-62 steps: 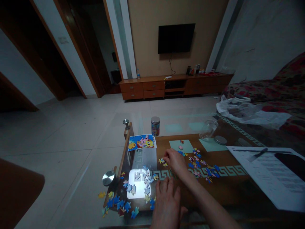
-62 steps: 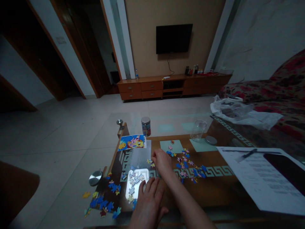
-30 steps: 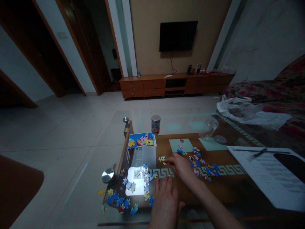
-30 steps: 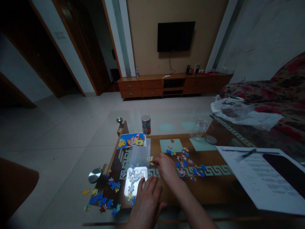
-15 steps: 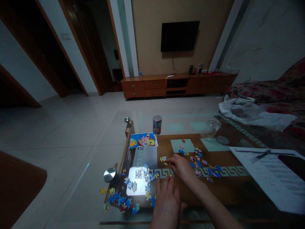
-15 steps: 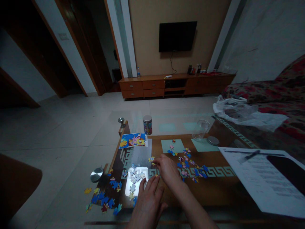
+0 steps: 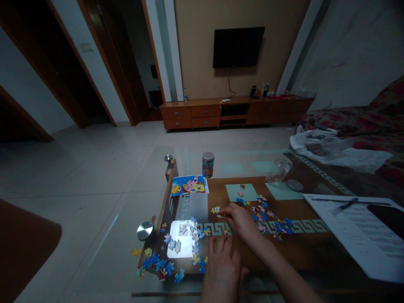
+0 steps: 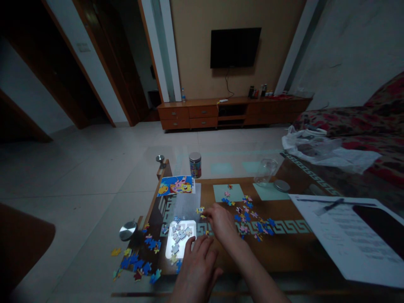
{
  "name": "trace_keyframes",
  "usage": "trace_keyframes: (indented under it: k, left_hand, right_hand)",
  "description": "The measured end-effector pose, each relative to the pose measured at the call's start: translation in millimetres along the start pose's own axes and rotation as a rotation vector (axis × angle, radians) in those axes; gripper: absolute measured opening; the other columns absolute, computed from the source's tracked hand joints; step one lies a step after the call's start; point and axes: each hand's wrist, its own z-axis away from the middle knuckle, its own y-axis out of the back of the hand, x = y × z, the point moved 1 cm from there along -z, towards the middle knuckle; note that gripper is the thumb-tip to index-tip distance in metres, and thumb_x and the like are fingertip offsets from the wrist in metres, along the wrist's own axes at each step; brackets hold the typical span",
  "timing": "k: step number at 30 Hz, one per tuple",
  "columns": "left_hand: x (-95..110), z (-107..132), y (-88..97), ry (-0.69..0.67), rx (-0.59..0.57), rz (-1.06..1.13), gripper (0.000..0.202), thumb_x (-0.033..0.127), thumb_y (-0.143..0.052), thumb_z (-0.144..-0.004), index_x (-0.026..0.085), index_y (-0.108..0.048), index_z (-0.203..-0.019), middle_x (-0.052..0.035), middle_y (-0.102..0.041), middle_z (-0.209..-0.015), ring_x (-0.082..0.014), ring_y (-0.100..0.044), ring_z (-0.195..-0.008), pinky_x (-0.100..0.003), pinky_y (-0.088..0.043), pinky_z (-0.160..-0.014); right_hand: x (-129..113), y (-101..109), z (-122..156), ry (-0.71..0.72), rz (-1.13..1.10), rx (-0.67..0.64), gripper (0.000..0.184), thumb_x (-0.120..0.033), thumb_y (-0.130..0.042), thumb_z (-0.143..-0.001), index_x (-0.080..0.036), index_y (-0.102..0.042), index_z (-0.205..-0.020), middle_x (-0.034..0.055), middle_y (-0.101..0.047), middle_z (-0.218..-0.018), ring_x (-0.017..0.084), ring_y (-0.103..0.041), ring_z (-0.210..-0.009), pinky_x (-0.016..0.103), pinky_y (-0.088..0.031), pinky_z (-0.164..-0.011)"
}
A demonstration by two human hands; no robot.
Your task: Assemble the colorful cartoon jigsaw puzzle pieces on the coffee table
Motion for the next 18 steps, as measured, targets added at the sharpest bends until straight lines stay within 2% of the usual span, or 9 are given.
trace_keyframes:
  k: [11, 15, 18]
  left_hand:
    - [4, 0, 7.9, -0.042, -0.026, 0.001, 0.022, 0.028, -0.076, -0.074, 0.017, -0.070, -0.092, -0.0039, -0.069, -0.106, -0.0272, -0.060, -0.105, -0.053, -0.045, -0.099]
    - [3, 2, 3.7, -0.141, 0.018, -0.021, 0.013, 0.026, -0.073, -0.077, 0.018, -0.068, -0.084, -0.0007, -0.071, -0.092, -0.0228, -0.064, -0.091, -0.048, -0.051, -0.090]
    - [3, 6, -6.9, -0.181, 0.107, -0.046, 0.015, 0.026, -0.078, -0.072, 0.018, -0.066, -0.077, 0.0013, -0.070, -0.082, -0.0216, -0.064, -0.082, -0.043, -0.054, -0.079]
  right_hand:
    - [9, -6, -4, 0.014, -0.079, 0.010, 0.029, -0.011, -0.055, -0.084, -0.021, -0.075, -0.103, 0.0092, -0.070, -0.099, 0.021, -0.065, -0.095, 0.028, -0.047, -0.085]
    - [8, -5, -3, 0.021, -0.085, 0.013, 0.031, -0.009, -0.054, -0.084, -0.021, -0.075, -0.103, 0.0090, -0.069, -0.097, 0.020, -0.065, -0.093, 0.027, -0.047, -0.083]
    - [6, -4, -1, 0.020, -0.094, 0.027, 0.032, -0.009, -0.053, -0.084, -0.022, -0.076, -0.103, 0.0088, -0.069, -0.097, 0.020, -0.065, -0.092, 0.026, -0.046, -0.082]
